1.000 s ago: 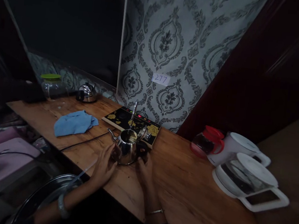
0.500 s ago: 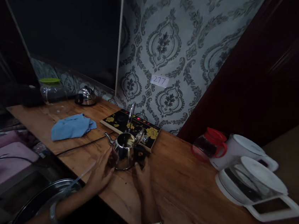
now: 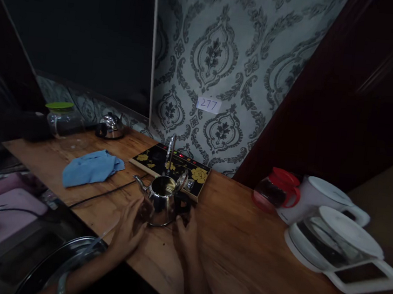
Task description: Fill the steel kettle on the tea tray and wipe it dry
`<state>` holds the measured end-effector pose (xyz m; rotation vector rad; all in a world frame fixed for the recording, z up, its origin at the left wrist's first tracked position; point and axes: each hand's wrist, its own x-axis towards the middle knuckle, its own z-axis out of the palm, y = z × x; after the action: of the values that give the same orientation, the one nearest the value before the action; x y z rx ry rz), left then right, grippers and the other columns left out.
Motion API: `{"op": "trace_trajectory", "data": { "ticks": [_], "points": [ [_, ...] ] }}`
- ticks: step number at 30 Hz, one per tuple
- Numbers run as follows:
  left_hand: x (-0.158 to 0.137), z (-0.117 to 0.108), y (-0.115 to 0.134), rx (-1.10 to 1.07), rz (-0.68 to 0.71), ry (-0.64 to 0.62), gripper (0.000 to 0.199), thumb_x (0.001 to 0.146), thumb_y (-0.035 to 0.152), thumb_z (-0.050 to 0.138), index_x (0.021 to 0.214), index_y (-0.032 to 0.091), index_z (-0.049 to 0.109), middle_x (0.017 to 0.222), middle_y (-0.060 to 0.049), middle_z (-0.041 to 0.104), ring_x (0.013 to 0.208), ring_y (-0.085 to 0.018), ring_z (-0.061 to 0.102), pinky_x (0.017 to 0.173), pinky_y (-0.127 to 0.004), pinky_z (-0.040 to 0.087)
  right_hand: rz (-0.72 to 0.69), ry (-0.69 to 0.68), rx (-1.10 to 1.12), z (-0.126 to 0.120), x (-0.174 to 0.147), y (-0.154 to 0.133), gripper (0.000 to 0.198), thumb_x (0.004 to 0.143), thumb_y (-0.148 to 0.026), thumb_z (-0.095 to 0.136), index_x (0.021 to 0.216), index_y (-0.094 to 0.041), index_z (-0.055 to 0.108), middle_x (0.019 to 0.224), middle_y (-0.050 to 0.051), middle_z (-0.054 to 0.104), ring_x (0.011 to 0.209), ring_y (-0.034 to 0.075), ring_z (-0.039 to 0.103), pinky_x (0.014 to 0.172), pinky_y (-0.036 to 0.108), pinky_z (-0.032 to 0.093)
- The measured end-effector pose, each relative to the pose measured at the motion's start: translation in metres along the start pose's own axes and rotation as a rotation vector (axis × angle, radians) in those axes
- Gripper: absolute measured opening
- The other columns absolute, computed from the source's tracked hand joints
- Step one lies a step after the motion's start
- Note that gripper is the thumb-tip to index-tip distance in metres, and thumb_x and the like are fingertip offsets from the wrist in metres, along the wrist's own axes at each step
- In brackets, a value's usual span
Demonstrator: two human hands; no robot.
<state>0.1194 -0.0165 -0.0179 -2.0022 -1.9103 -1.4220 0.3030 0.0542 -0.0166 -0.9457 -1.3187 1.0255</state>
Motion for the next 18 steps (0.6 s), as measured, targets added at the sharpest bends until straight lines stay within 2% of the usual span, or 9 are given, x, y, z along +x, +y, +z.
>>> {"op": "trace_trajectory", "data": {
  "ticks": [5,9,14,18],
  "points": [
    [-0.0004,-0.0032,0.0038,0.022,0.038,0.033,0.067,0.085,0.017,0.049,0.147,0.026,0.026,0.14,-0.012,0.041,0.13,-0.027,0.041,0.103,-0.047,0.042,0.023,-0.033,0.014,-0.0005,0.0004,-0.001,0.048,0.077,-0.033,0.063,0.123,-0.019,0.057,0.117,0.01,0.068,0.108,0.026,0.064,0.093,0.04,0.05],
    [-0.0004,-0.0062,0.0072,0.101,0.069,0.068,0.07,0.085,0.016,0.05,0.148,0.028,0.023,0.147,-0.012,0.034,0.136,-0.03,0.031,0.108,-0.053,0.034,0.01,0.029,0.048,0.0017,-0.0005,-0.0013,0.05,0.078,-0.032,0.063,0.126,-0.019,0.056,0.117,0.011,0.068,0.107,0.026,0.063,0.09,0.04,0.051],
    [0.0012,-0.0046,0.0053,0.105,0.099,-0.007,0.075,0.084,0.014,0.049,0.15,0.026,0.016,0.147,-0.012,0.037,0.136,-0.03,0.032,0.109,-0.055,0.032,0.027,0.053,0.056,0.0011,0.0005,0.0031,0.053,0.078,-0.034,0.064,0.128,-0.018,0.054,0.118,0.012,0.067,0.106,0.026,0.064,0.091,0.041,0.051],
    [0.001,-0.0028,0.0027,0.089,0.087,-0.007,0.076,0.083,0.014,0.048,0.151,0.025,0.015,0.147,-0.012,0.037,0.135,-0.029,0.034,0.108,-0.054,0.034,0.01,0.04,0.054,0.0002,0.0009,0.0034,0.05,0.078,-0.034,0.064,0.125,-0.019,0.057,0.116,0.011,0.068,0.106,0.026,0.064,0.09,0.041,0.052]
  ]
}}
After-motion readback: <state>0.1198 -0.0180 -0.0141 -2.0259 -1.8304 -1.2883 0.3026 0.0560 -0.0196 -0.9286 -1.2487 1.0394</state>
